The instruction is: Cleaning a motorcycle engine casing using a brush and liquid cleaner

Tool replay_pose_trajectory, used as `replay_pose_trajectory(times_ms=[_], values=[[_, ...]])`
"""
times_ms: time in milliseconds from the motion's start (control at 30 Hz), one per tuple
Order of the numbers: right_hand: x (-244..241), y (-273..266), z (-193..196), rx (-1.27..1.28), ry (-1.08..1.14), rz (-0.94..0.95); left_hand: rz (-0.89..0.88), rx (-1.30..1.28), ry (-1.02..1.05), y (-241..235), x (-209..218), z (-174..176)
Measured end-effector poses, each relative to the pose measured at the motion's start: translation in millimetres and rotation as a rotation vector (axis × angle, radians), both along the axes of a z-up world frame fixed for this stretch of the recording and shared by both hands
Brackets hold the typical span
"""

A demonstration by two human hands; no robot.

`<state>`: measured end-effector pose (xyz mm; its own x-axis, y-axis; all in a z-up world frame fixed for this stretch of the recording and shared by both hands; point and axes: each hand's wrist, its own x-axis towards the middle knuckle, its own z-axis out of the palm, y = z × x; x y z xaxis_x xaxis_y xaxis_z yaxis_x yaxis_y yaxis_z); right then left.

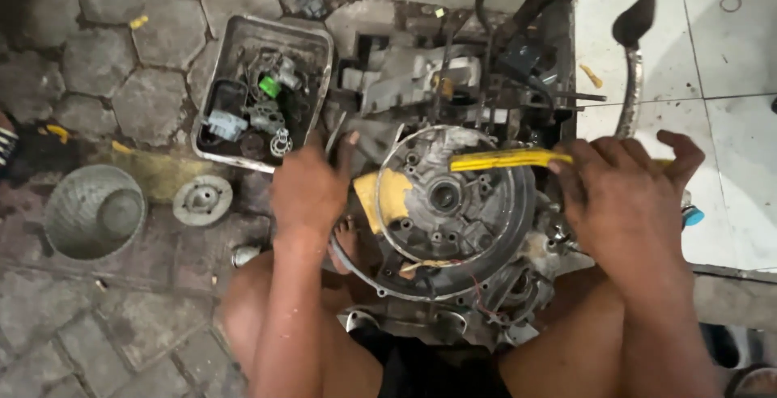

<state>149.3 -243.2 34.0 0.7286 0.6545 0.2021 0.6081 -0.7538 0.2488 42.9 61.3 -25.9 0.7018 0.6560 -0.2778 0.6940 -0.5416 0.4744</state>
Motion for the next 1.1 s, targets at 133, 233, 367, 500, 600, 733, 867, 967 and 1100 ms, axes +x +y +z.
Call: replay_pose_trajectory(times_ms=[133, 233, 367, 500, 600, 733, 867, 967, 1100], values=[[12, 20, -7, 0.089, 0.115, 0.097, -0.012, -0.01, -0.003, 0, -1, 8], [23, 33, -8, 0.136, 0.211, 0.13, -0.041, -0.029, -0.049, -3, -4, 14], [69, 1, -42, 0.194, -0.198, 0.202, -0.039, -0.031, -0.05, -2, -3, 9], [24, 59, 3, 0.392, 0.337, 0.302, -0.051, -0.027, -0.051, -1, -2, 17], [34, 53, 4, 0.47, 0.672, -0.195, -0.066, -0.016, -0.054, 0, -4, 19], [46, 32, -38, 0.341, 0.17, 0.305, -0.062, -0.053, -0.089, -4, -2, 29], [78, 11, -52, 0.29, 0.141, 0.148, -0.077, 0.038, -0.174, -4, -4, 15], [49, 37, -34, 0.313, 0.114, 0.238, -0.092, 0.068, -0.168, -3, -5, 19], [53, 38, -52, 0.372, 0.258, 0.421, -0.037, 0.058, -0.072, -3, -5, 14]])
